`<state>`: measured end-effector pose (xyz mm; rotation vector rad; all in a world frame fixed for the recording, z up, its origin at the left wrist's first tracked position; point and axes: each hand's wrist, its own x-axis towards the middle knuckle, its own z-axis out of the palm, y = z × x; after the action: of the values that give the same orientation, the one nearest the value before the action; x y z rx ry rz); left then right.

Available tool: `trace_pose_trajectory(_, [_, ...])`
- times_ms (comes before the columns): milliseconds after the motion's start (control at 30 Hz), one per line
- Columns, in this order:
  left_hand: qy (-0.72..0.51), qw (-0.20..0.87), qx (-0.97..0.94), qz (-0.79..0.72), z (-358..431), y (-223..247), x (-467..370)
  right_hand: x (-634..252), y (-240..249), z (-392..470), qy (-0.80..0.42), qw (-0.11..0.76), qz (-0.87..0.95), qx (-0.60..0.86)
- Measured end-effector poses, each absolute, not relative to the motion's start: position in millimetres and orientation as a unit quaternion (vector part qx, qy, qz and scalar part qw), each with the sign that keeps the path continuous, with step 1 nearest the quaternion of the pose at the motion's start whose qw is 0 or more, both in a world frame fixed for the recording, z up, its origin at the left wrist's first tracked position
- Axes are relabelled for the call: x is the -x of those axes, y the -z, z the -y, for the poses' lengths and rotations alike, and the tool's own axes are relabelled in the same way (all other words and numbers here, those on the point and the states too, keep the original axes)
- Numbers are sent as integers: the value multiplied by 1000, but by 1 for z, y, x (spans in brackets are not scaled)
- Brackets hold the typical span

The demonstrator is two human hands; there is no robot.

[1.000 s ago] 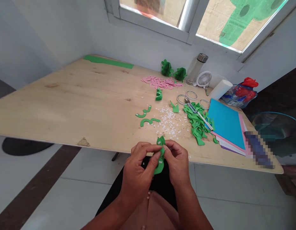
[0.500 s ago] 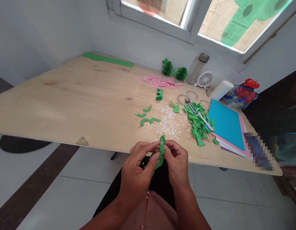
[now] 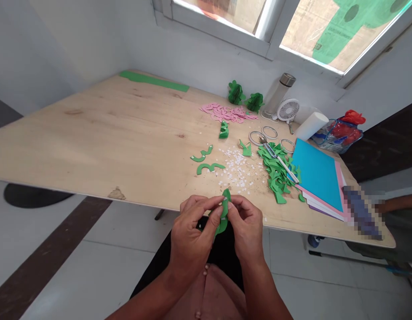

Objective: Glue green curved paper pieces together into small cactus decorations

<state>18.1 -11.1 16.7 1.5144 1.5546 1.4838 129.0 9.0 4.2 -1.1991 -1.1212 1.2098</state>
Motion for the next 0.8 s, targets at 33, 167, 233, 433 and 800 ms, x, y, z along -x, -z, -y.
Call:
trace_pose_trajectory(33, [-546, 252, -557, -572, 11, -17, -18, -129, -4, -9, -506, 523, 468, 502])
trace_pose_trajectory(167, [-544, 247, -564, -570, 11, -18, -19, -128, -5, -10, -503, 522, 468, 506])
trace_pose_trajectory(233, [-546, 247, -562, -570, 11, -18, -19, -128, -6, -10, -502, 521, 470, 506])
trace_pose_trajectory(433, [-547, 250, -555, -574, 11, -16, -18, -128, -6, -10, -500, 519, 475, 505])
trace_pose_trajectory(800, [-536, 251, -550, -589, 11, -17, -19, -129, -8, -8, -497, 514, 484, 505])
